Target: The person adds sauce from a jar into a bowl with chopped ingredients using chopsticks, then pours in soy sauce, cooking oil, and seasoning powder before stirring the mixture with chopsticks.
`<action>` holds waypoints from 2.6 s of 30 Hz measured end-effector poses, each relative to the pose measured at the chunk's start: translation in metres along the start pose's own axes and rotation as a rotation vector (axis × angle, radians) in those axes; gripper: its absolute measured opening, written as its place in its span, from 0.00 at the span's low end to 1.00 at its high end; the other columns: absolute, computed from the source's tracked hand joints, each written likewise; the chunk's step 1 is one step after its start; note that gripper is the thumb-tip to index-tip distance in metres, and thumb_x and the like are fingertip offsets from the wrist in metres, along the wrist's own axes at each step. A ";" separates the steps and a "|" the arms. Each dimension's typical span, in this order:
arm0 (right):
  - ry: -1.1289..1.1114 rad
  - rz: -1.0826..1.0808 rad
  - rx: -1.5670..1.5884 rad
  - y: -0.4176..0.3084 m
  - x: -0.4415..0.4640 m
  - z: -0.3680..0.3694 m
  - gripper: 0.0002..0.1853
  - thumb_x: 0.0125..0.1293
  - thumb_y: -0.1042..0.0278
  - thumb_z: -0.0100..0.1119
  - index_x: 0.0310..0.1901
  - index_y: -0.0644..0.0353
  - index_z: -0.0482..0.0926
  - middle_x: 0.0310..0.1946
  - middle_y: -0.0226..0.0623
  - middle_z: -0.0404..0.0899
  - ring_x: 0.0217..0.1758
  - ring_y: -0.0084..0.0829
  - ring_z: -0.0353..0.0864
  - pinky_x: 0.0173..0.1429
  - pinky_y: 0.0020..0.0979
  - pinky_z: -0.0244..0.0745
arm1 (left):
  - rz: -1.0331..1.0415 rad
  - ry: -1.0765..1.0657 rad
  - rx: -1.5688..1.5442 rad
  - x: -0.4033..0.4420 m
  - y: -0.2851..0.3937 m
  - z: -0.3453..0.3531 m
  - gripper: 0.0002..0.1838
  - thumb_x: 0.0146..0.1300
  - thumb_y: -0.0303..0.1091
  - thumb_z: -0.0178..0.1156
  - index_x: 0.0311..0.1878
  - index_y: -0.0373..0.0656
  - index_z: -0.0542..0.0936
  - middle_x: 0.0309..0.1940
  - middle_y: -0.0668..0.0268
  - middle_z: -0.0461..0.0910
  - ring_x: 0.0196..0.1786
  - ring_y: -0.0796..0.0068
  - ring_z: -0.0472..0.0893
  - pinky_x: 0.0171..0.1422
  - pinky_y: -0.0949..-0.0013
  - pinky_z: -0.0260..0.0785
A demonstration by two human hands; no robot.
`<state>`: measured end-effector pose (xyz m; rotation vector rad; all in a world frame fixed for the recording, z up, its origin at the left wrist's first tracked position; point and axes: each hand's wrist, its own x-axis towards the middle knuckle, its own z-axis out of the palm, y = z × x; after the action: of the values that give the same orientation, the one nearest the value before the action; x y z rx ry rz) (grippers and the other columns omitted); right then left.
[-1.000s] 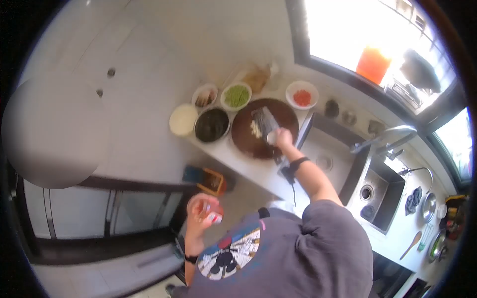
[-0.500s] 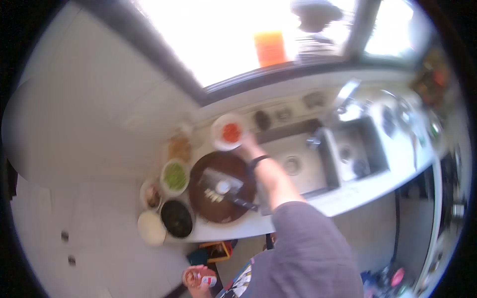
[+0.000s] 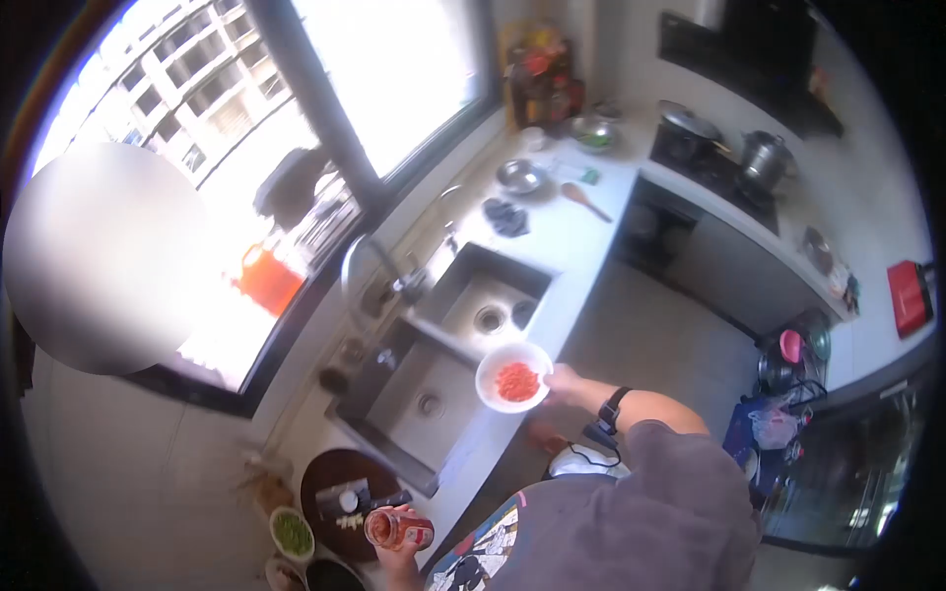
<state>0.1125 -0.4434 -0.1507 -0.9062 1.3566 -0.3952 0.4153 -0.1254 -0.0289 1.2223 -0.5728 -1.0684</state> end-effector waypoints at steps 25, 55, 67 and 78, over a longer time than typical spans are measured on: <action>0.209 -0.060 0.488 -0.100 0.290 -0.296 0.14 0.66 0.69 0.52 0.50 0.66 0.70 0.37 0.45 0.78 0.30 0.36 0.83 0.29 0.35 0.83 | 0.007 0.079 0.334 0.137 -0.029 0.371 0.42 0.43 0.41 0.74 0.60 0.41 0.62 0.52 0.57 0.71 0.53 0.64 0.75 0.60 0.60 0.68; -1.213 -1.227 -1.078 -0.213 -0.137 0.401 0.20 0.58 0.61 0.61 0.51 0.59 0.76 0.38 0.48 0.81 0.43 0.43 0.81 0.49 0.38 0.74 | 0.339 0.741 0.036 -0.055 -0.036 0.062 0.40 0.42 0.39 0.76 0.58 0.40 0.66 0.48 0.65 0.73 0.53 0.73 0.73 0.61 0.66 0.65; -0.584 -1.323 -0.918 -0.086 -0.043 0.737 0.17 0.62 0.62 0.57 0.51 0.59 0.75 0.45 0.48 0.75 0.53 0.48 0.74 0.52 0.44 0.71 | 0.347 1.065 -0.372 -0.171 -0.063 -0.072 0.40 0.40 0.29 0.76 0.58 0.43 0.66 0.50 0.60 0.76 0.49 0.70 0.78 0.55 0.64 0.73; -1.093 -1.110 0.048 -0.232 -0.168 0.473 0.30 0.66 0.75 0.51 0.69 0.60 0.55 0.25 0.29 0.73 0.23 0.16 0.69 0.26 0.18 0.65 | 0.259 0.940 -0.185 -0.145 -0.049 -0.117 0.41 0.43 0.34 0.76 0.59 0.41 0.64 0.52 0.60 0.72 0.53 0.71 0.74 0.61 0.64 0.68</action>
<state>0.5804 -0.3117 0.1121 -1.4713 -0.2373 -0.6123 0.4336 0.0582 -0.0837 1.2832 0.1014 -0.2418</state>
